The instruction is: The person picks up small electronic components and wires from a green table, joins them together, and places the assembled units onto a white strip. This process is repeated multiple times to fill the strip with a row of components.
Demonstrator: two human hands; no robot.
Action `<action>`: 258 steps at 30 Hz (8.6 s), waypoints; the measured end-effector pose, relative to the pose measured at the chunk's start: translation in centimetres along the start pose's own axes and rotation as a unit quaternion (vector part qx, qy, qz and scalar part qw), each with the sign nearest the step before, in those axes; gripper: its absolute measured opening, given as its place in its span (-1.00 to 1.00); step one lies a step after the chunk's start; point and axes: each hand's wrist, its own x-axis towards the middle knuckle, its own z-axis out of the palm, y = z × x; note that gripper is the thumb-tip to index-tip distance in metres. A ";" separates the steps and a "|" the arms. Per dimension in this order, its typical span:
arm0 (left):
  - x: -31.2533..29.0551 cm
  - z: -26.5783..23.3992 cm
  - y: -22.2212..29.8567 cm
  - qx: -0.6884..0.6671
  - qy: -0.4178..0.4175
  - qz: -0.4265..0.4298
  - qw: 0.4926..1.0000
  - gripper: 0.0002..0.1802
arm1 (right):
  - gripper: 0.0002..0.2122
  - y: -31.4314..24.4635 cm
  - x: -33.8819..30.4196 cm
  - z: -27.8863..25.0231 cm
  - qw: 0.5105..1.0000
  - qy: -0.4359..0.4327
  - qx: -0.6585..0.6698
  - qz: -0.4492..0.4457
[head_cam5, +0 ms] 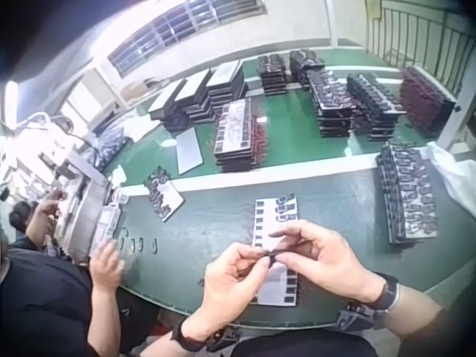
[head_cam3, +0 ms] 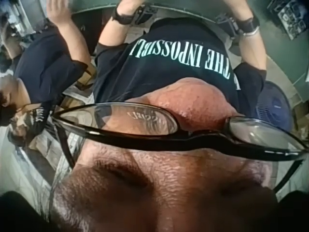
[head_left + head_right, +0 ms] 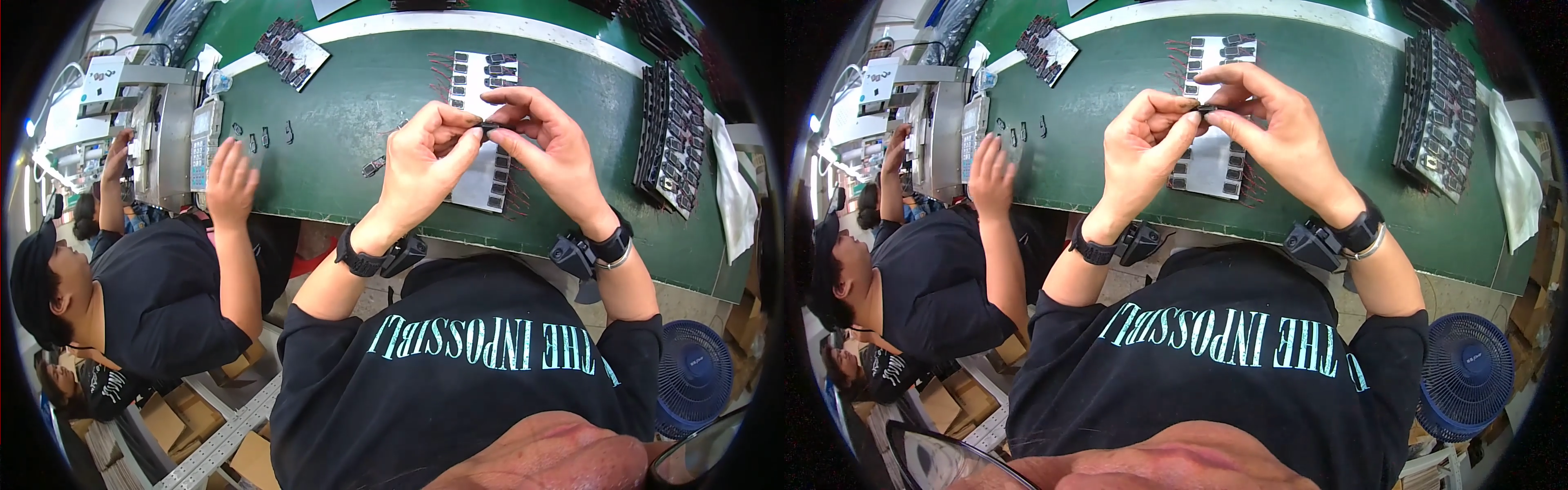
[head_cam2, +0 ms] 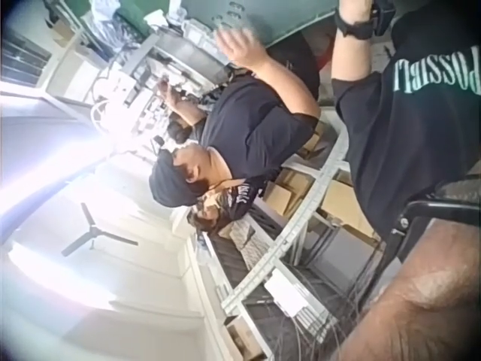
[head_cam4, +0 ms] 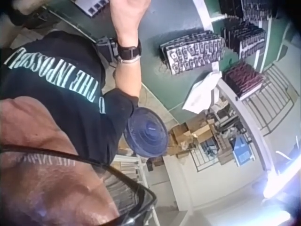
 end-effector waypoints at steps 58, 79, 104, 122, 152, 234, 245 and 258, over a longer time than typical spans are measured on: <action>5.2 -0.7 -0.8 0.507 -0.059 0.308 0.803 -0.88 | -0.81 0.1 -0.9 -6.9 0.977 0.165 -0.136 -0.014; 1.5 -19.2 -4.0 0.726 0.157 0.033 0.669 -0.84 | -0.79 2.7 0.4 -6.9 0.992 0.117 -0.042 0.032; 3.4 0.1 0.9 -0.133 -0.146 -0.188 0.962 -0.71 | -0.85 0.3 0.1 -3.2 0.987 0.049 0.152 -0.003; 2.5 1.5 -1.0 0.044 -0.048 0.022 0.998 -0.67 | -0.85 1.5 -0.1 -2.4 0.995 0.081 0.020 0.057; 1.7 1.8 -0.3 -0.011 -0.087 -0.033 0.996 -0.82 | -0.76 0.9 -0.2 -2.6 0.999 -0.025 -0.014 0.026; 1.6 -4.2 1.0 0.425 0.030 0.266 0.865 -0.38 | -0.84 0.9 0.8 -1.3 0.994 0.006 0.057 0.092; 2.5 -0.1 -0.3 0.276 -0.005 0.217 0.936 -0.45 | -0.83 1.5 0.5 -1.9 0.991 0.026 0.095 0.093; 2.6 0.8 0.3 0.194 -0.049 0.096 0.975 -0.69 | -0.88 0.7 0.3 -0.9 0.988 0.094 -0.121 -0.026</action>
